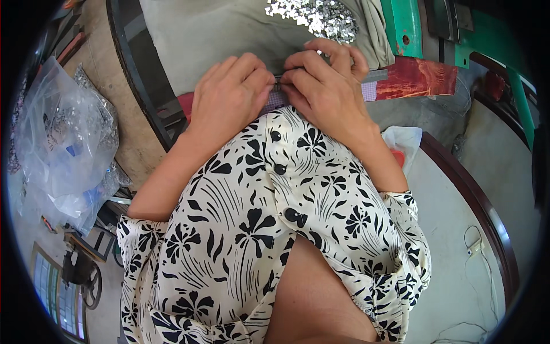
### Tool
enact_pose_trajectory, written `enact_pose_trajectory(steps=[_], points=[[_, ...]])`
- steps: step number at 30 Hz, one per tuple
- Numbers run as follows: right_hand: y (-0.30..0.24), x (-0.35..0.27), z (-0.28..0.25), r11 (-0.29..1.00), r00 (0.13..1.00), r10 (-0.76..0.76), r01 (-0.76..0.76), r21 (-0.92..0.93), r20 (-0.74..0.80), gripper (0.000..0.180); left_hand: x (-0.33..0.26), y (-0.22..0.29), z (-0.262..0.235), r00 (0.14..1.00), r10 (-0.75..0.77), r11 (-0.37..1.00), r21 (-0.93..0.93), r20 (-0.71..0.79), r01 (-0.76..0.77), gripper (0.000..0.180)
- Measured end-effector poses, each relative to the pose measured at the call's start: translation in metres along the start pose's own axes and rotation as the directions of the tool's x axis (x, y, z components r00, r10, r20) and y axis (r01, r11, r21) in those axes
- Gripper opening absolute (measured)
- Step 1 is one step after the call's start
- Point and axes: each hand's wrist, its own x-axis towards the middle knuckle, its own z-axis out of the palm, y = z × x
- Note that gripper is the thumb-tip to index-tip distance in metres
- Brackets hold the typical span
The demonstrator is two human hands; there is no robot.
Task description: Assembling small metal decorative pieces onto a strip of material at a workbench using a manual press.
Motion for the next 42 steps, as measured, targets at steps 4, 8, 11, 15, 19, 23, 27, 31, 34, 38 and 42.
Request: enact_pose_trajectory(steps=[4,8,11,15,19,23,27,31,34,38,42], points=[[0.010,0.007,-0.010,0.996,0.997,0.025,-0.032,0.089,0.076,0.013,-0.001,0.000,-0.002,0.998,0.033,0.997,0.073,0.055,-0.037,0.015],[0.031,0.026,-0.004,0.999,0.997,0.030,-0.028,0.025,-0.070,0.013,0.000,0.002,-0.007,0.997,-0.047,0.996,-0.072,0.069,0.052,0.020],[0.058,0.053,0.028,0.990,0.950,-0.107,0.130,0.059,-0.295,0.012,-0.003,-0.001,-0.006,0.993,-0.018,0.998,-0.062,0.119,0.025,0.025],[0.065,0.072,0.037,0.972,0.889,-0.198,0.232,0.033,-0.412,0.012,-0.007,-0.003,-0.010,0.988,-0.104,0.987,-0.113,0.116,0.117,0.028],[0.059,0.077,0.034,0.979,0.893,-0.205,0.182,-0.095,-0.402,0.010,-0.009,-0.003,-0.013,0.976,-0.195,0.956,-0.205,0.100,0.212,0.028],[0.067,0.070,0.044,0.970,0.860,-0.241,0.222,-0.096,-0.450,0.010,-0.008,-0.007,-0.011,0.985,-0.147,0.957,-0.240,0.089,0.164,0.024],[0.043,0.057,0.000,0.991,0.997,0.040,-0.032,0.127,-0.059,0.010,-0.010,-0.007,-0.010,0.980,-0.173,0.954,-0.230,0.100,0.192,0.022],[0.047,0.071,0.023,0.908,0.790,-0.231,0.384,0.164,-0.568,0.010,-0.006,-0.008,-0.014,0.977,-0.198,0.940,-0.267,0.073,0.210,0.019],[0.040,0.040,-0.013,0.989,0.992,0.122,-0.118,0.092,-0.035,0.010,0.004,-0.015,-0.017,0.980,-0.198,0.941,-0.281,-0.005,0.189,0.019],[0.076,0.045,0.049,0.919,0.753,-0.149,0.345,0.192,-0.641,0.011,0.034,-0.029,-0.013,0.986,-0.099,0.981,-0.180,-0.135,0.074,0.015],[0.067,0.054,0.051,0.953,0.779,-0.163,0.283,0.108,-0.605,0.012,0.052,-0.038,-0.007,0.978,-0.134,0.991,-0.022,-0.161,0.133,0.014]])
